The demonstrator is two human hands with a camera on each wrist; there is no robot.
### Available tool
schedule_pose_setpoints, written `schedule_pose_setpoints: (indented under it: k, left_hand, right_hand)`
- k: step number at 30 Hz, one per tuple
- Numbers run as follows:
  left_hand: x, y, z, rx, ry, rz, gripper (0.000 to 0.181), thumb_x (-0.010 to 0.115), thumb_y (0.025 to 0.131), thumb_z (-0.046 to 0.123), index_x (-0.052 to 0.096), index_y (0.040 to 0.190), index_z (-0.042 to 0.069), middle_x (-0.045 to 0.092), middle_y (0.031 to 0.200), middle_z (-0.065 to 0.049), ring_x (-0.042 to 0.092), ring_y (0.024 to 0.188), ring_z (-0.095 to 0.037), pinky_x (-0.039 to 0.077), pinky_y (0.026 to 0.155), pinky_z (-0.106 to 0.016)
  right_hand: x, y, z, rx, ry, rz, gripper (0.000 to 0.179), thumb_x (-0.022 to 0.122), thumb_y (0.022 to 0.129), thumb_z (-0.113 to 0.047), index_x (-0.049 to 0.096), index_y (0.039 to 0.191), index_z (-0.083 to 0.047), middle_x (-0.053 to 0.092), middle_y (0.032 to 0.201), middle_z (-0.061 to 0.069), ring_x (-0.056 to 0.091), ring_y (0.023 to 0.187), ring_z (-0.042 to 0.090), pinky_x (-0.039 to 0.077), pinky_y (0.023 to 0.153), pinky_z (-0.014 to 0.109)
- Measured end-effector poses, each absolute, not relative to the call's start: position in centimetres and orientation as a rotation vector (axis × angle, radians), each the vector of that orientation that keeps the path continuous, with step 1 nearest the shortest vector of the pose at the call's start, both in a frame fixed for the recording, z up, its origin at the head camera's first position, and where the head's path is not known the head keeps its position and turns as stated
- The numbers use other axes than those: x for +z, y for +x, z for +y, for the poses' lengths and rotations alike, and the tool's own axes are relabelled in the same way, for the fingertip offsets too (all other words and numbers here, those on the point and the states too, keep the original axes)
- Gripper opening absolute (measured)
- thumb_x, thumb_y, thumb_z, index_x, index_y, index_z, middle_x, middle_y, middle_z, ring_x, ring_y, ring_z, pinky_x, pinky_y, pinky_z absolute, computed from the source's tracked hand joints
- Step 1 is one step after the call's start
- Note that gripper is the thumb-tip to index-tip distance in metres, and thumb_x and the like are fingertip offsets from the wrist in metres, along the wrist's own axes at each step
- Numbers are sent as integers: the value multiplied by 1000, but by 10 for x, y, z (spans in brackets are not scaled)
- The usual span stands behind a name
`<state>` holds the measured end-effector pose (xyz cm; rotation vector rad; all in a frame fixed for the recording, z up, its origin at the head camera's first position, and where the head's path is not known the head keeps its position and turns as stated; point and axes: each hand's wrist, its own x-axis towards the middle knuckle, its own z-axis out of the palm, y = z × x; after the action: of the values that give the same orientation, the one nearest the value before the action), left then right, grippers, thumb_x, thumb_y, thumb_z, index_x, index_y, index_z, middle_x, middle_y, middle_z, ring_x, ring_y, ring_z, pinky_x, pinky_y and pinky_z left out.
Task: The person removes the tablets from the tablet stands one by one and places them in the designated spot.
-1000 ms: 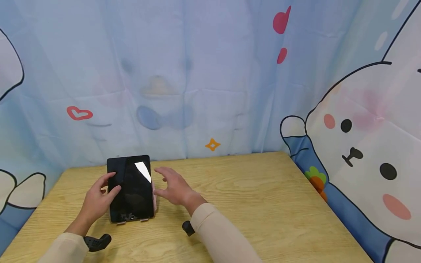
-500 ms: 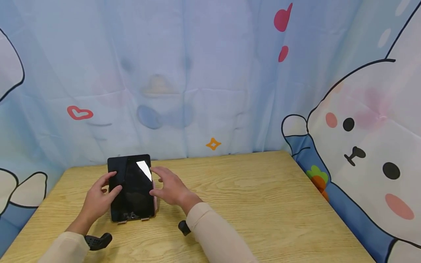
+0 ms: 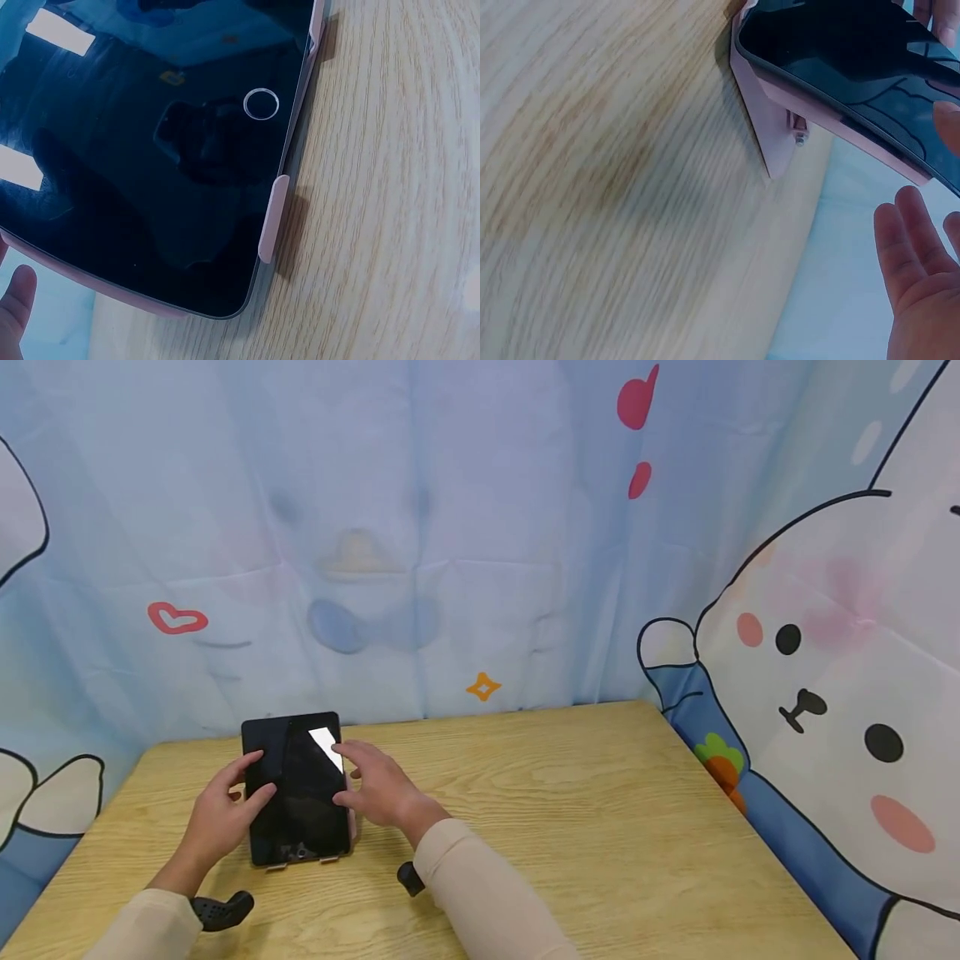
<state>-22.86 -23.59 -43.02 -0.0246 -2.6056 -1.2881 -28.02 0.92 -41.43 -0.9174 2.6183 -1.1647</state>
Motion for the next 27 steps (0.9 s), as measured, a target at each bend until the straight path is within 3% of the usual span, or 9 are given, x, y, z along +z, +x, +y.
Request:
schedule_pose_setpoints:
  k: [16,27]
  left_hand:
    - [-429,-229,-237,-1288,-41,-2605,54,63,100,16,42,149,6,37,152,-25,40,131,-42,34,108,-62]
    - [-431,-231,-236,-1274,3,-2605,56,63,97,9,42,149,6,39,149,-25,42,128,-42,36,107,-61]
  right_hand:
    - [-418,-281,-1,-1133,-925,2654,68,71,94,-17,40,154,-17,31,161,4,59,113,17,52,87,26]
    - [-420,-280,-4,-1119,-914,2710,62,66,97,-10,41,154,-14,33,160,5,61,116,18,51,95,29]
